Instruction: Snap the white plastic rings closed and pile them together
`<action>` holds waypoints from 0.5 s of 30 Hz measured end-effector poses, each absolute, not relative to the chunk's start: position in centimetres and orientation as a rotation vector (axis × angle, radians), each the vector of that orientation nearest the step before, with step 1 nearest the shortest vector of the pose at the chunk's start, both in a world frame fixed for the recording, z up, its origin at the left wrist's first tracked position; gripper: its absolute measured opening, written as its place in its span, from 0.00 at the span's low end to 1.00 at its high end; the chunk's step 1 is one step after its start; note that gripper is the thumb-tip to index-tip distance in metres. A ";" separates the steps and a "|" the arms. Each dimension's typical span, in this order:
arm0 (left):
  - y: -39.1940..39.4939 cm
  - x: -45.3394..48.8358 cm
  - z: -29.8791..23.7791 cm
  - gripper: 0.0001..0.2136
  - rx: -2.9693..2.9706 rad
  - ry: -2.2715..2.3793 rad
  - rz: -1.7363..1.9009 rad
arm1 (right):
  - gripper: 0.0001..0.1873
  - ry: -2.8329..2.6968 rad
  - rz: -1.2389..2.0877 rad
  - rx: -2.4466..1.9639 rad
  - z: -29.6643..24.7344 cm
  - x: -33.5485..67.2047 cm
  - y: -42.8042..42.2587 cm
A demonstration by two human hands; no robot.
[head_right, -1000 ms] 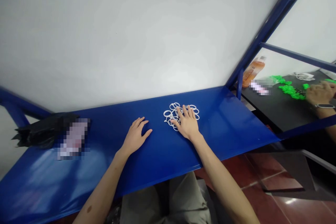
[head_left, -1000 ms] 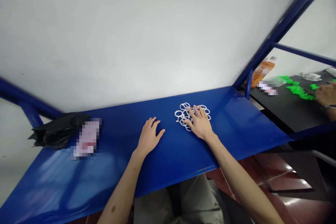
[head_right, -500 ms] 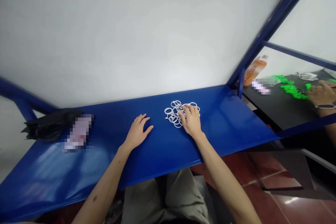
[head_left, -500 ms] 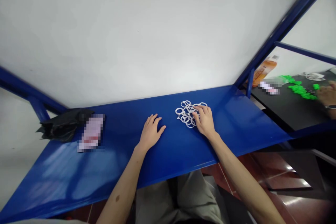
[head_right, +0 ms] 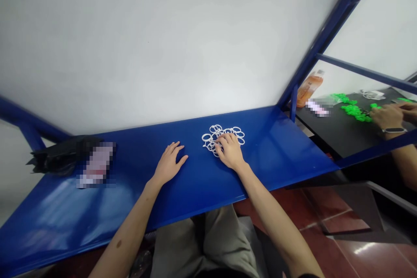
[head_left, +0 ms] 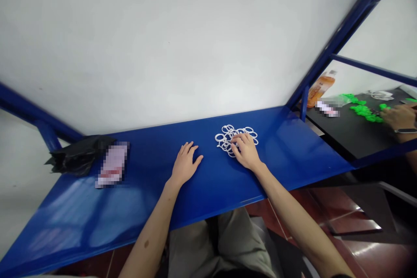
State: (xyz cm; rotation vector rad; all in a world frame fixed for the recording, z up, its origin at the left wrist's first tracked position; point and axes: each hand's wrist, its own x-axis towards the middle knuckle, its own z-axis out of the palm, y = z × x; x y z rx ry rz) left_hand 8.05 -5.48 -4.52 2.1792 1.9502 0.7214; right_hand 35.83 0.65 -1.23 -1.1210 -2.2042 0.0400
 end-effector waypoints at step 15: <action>-5.5 8.0 -4.4 0.21 2.177 1.969 0.700 | 0.06 -2.388 0.032 -0.892 -1.3 35.0 0.3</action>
